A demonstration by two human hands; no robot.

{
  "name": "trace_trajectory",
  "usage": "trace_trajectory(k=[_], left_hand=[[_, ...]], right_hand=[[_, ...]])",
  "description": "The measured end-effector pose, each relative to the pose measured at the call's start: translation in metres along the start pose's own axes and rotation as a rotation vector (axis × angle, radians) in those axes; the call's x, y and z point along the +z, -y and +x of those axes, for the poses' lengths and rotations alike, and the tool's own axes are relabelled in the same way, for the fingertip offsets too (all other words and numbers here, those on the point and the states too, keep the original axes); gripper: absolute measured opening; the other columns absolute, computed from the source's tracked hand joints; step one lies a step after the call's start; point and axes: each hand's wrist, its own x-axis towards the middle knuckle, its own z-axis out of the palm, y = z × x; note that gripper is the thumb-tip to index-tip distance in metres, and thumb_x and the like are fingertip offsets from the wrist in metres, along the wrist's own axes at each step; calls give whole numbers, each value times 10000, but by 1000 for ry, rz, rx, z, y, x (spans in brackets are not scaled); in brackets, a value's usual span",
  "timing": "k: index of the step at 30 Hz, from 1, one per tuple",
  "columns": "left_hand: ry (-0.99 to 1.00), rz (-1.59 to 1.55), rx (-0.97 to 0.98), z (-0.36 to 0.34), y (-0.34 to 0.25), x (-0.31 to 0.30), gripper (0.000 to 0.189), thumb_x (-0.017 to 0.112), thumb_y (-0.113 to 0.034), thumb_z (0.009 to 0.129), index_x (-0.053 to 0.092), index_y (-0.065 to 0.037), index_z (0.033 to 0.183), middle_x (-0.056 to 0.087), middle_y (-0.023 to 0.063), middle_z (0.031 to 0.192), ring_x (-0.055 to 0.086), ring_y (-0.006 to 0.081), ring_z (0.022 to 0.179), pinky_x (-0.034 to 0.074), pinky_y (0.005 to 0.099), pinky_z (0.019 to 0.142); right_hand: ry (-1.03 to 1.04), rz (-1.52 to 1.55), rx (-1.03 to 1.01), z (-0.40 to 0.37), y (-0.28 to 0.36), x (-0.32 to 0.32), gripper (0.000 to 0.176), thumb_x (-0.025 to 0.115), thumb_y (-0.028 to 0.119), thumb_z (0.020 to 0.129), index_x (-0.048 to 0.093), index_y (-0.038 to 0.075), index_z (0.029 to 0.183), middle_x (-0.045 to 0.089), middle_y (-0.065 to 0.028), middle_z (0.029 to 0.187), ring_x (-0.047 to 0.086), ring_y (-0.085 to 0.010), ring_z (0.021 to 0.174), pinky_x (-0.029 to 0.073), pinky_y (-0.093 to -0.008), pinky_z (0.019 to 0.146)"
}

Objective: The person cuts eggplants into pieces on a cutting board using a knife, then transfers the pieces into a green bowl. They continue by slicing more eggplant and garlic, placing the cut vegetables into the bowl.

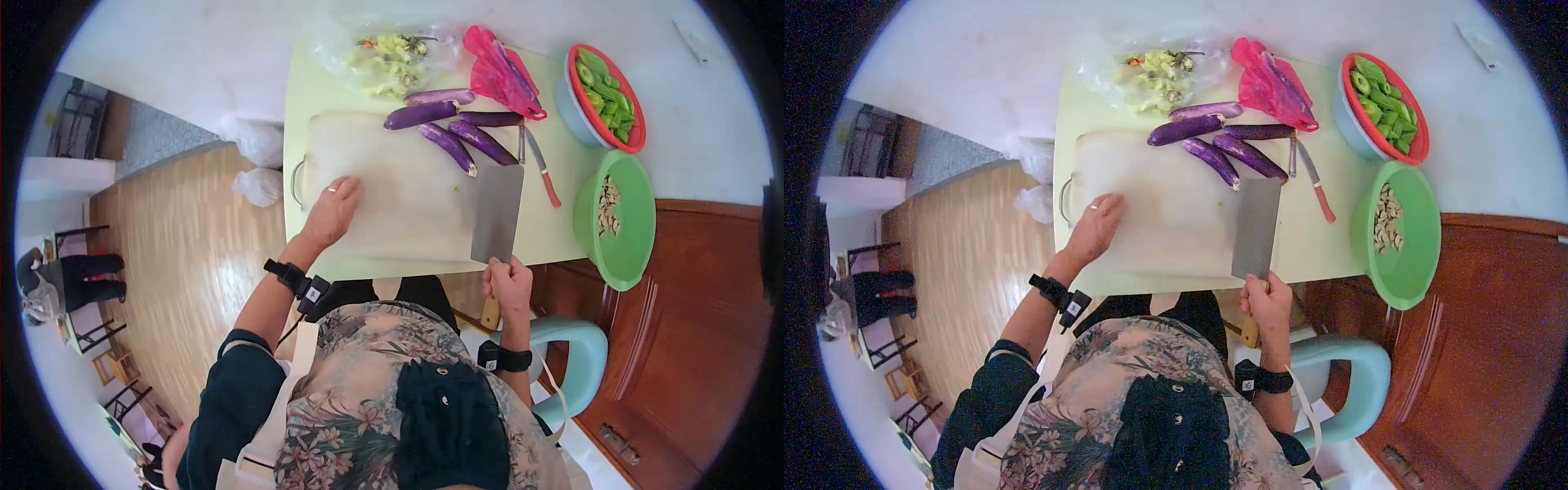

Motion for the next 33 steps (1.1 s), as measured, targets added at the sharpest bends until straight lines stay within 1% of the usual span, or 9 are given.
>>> trace_trajectory(k=[6, 13, 18, 21, 25, 26, 27, 29, 33], left_hand=[[57, -39, 95, -9, 11, -4, 299, 508, 24, 728, 587, 0, 1016, 527, 155, 1148, 506, 341, 1074, 446, 416, 861], [-3, -94, 153, 2, 12, 2, 148, 533, 47, 721, 584, -9, 848, 542, 137, 893, 537, 334, 839, 468, 400, 723], [47, -191, -136, 13, 14, 6, 143, 606, 50, 685, 602, -12, 814, 553, 120, 775, 564, 284, 748, 473, 376, 668], [41, -441, -266, 64, -32, 1, 145, 607, 26, 693, 610, -21, 831, 562, 111, 759, 570, 246, 704, 475, 348, 645], [58, -654, 33, 178, -135, 10, 132, 639, -79, 730, 621, -27, 850, 575, 94, 778, 583, 211, 753, 476, 329, 662], [34, -634, 182, 210, -159, 20, 155, 642, -47, 791, 623, -18, 943, 618, 76, 909, 600, 141, 809, 496, 276, 733], [89, -1101, 113, 235, -191, 33, 195, 642, -24, 772, 615, -22, 965, 607, 80, 930, 598, 164, 864, 513, 295, 738], [-87, -725, 455, 282, -252, 22, 284, 597, -8, 759, 577, -22, 1042, 570, 102, 959, 584, 229, 974, 564, 321, 729], [-98, -766, 393, 296, -301, 44, 269, 556, -4, 764, 602, -49, 1025, 560, 126, 978, 585, 281, 951, 553, 374, 710]], right_hand=[[-157, 92, 15, -18, -14, 13, 191, 589, 133, 863, 550, -2, 733, 556, -39, 577, 503, -96, 457, 380, -255, 429], [-207, 223, 10, -36, -29, 5, 211, 591, 151, 861, 551, -5, 724, 553, -46, 559, 514, -97, 442, 407, -267, 426], [-286, 254, -6, -44, -27, -28, 215, 586, 149, 861, 552, 3, 708, 561, -48, 562, 509, -98, 435, 402, -266, 420], [-372, 267, -44, -50, -24, -57, 212, 581, 145, 862, 558, 5, 705, 560, -46, 558, 505, -96, 433, 395, -262, 418], [-505, 323, -135, -53, -21, -91, 177, 560, 121, 871, 553, 7, 735, 556, -48, 578, 502, -108, 430, 392, -255, 412], [-545, 298, -139, -54, -22, -101, 151, 538, 104, 889, 548, 7, 774, 556, -53, 606, 503, -119, 427, 397, -253, 405], [-529, 296, -142, -56, -23, -111, 151, 538, 104, 889, 548, 7, 774, 556, -53, 606, 503, -119, 427, 397, -253, 405], [-617, 263, -190, -57, -23, -125, 152, 540, 121, 900, 539, 3, 804, 553, -61, 622, 500, -130, 430, 400, -256, 404], [-694, 417, -213, -60, -15, -140, 153, 569, 118, 867, 536, 13, 761, 541, -51, 584, 496, -124, 431, 391, -262, 409]])
